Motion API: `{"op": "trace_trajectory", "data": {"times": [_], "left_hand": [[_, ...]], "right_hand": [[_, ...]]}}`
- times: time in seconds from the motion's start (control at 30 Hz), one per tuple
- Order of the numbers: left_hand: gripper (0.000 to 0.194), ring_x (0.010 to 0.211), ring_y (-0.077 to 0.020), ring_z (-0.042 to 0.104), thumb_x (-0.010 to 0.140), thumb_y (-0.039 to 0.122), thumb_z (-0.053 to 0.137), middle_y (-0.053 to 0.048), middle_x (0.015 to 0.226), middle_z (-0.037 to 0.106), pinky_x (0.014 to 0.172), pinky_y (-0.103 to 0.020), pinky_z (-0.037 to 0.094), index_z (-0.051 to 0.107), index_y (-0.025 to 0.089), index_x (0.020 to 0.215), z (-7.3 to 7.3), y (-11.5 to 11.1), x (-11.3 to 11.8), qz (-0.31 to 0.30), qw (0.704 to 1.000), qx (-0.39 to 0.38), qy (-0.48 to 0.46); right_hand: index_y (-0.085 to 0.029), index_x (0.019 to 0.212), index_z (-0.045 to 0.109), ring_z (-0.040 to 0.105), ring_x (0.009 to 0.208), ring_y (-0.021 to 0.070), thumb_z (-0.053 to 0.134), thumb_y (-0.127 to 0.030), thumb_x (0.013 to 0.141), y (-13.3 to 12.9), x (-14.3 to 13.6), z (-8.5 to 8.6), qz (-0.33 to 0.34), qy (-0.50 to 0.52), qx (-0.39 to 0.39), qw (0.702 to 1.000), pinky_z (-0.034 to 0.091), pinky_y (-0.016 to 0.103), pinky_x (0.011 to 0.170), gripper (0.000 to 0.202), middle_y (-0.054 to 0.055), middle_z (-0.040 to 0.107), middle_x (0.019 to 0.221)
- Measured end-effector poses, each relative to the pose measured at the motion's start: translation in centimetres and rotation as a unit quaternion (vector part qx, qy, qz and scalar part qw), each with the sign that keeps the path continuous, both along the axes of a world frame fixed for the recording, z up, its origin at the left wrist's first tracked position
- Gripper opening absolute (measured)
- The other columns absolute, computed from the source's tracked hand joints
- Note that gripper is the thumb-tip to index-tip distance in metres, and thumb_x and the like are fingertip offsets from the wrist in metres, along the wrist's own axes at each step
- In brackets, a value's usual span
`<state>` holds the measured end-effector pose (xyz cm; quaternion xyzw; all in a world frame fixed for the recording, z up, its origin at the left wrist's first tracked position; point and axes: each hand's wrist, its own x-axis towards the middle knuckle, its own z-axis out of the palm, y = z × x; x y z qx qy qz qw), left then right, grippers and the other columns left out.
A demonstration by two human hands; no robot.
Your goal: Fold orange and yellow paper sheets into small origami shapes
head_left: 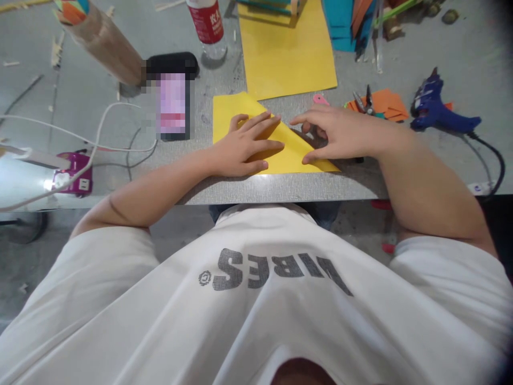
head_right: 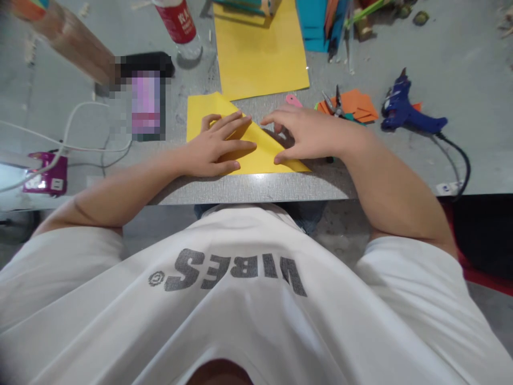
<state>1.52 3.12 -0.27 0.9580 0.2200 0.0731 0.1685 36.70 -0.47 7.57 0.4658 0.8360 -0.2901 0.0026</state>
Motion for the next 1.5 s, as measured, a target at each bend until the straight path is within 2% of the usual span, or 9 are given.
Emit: {"op": "trace_trajectory", "data": {"times": [0.17,0.33,0.43,0.57,0.8,0.97,1.17,1.33,1.5], "left_hand": [[0.077,0.200,-0.0543,0.026,0.125,0.086,0.036,-0.009,0.217,0.028,0.155,-0.080,0.018,0.073,0.043,0.178,0.4,0.1,-0.1,-0.004,1.000,-0.007,-0.009],[0.082,0.199,-0.0561,0.027,0.120,0.093,0.040,-0.008,0.215,0.032,0.155,-0.081,0.018,0.073,0.044,0.176,-0.2,0.5,-0.1,0.007,1.000,-0.018,-0.016],[0.084,0.199,-0.0568,0.025,0.118,0.096,0.041,-0.006,0.215,0.032,0.156,-0.081,0.017,0.073,0.045,0.176,-0.4,0.7,-0.2,0.021,0.999,-0.024,-0.014],[0.086,0.199,-0.0578,0.024,0.117,0.096,0.041,-0.006,0.216,0.030,0.155,-0.081,0.017,0.074,0.044,0.177,-0.2,0.8,-0.2,0.020,0.999,-0.034,-0.005],[0.082,0.199,-0.0568,0.023,0.117,0.092,0.048,-0.006,0.216,0.032,0.156,-0.080,0.020,0.073,0.044,0.178,0.4,0.7,-0.2,0.014,0.999,-0.040,-0.006],[0.081,0.199,-0.0576,0.023,0.118,0.089,0.048,-0.007,0.216,0.032,0.156,-0.079,0.019,0.074,0.042,0.178,0.6,0.6,-0.2,0.013,0.999,-0.041,-0.001],[0.083,0.200,-0.0574,0.023,0.117,0.093,0.047,-0.007,0.215,0.033,0.156,-0.081,0.018,0.073,0.043,0.178,0.4,0.8,-0.2,0.013,0.999,-0.046,-0.008],[0.087,0.198,-0.0573,0.026,0.116,0.097,0.045,-0.011,0.213,0.037,0.155,-0.083,0.019,0.075,0.041,0.176,0.6,0.7,-0.2,0.013,0.998,-0.054,-0.018],[0.089,0.198,-0.0571,0.026,0.116,0.098,0.043,-0.011,0.214,0.035,0.155,-0.082,0.020,0.076,0.041,0.176,0.8,0.6,-0.3,0.015,0.998,-0.058,-0.018]], "right_hand": [[-0.032,0.184,0.062,0.071,0.117,0.0397,0.092,-0.082,0.094,-0.1,0.0,0.2,-0.008,-0.006,-0.001,1.000,0.054,0.053,0.100,0.107,0.018,0.074,0.163],[-0.032,0.182,0.064,0.072,0.117,0.0400,0.091,-0.083,0.095,-0.1,0.2,0.4,0.000,-0.019,0.004,1.000,0.056,0.053,0.098,0.104,0.018,0.077,0.158],[-0.027,0.181,0.065,0.076,0.117,0.0395,0.074,-0.074,0.111,-0.1,0.2,0.6,-0.009,-0.034,0.007,0.999,0.057,0.054,0.099,0.085,0.020,0.080,0.159],[-0.034,0.172,0.071,0.074,0.131,0.0416,0.061,-0.069,0.122,0.0,0.4,0.3,-0.039,-0.004,0.009,0.999,0.056,0.055,0.109,0.062,0.015,0.081,0.169],[-0.030,0.150,0.076,0.073,0.118,0.0419,0.092,-0.084,0.096,0.0,0.3,0.4,-0.020,-0.013,-0.005,1.000,0.054,0.053,0.094,0.077,0.017,0.084,0.148],[-0.032,0.137,0.078,0.076,0.110,0.0408,0.094,-0.085,0.093,0.0,0.5,0.5,-0.038,-0.024,-0.023,0.999,0.053,0.051,0.085,0.071,0.013,0.087,0.130],[-0.036,0.128,0.085,0.078,0.115,0.0449,0.094,-0.099,0.089,0.3,1.7,0.0,-0.048,-0.005,-0.054,0.997,0.054,0.055,0.089,0.075,0.010,0.086,0.105],[-0.043,0.131,0.087,0.078,0.109,0.0426,0.095,-0.102,0.084,0.6,2.4,-0.2,-0.034,-0.012,-0.053,0.998,0.057,0.056,0.086,0.075,0.006,0.086,0.099],[-0.040,0.128,0.086,0.078,0.101,0.0400,0.097,-0.101,0.083,0.3,2.2,0.2,-0.035,-0.047,-0.037,0.998,0.057,0.054,0.082,0.076,0.007,0.088,0.103]]}}
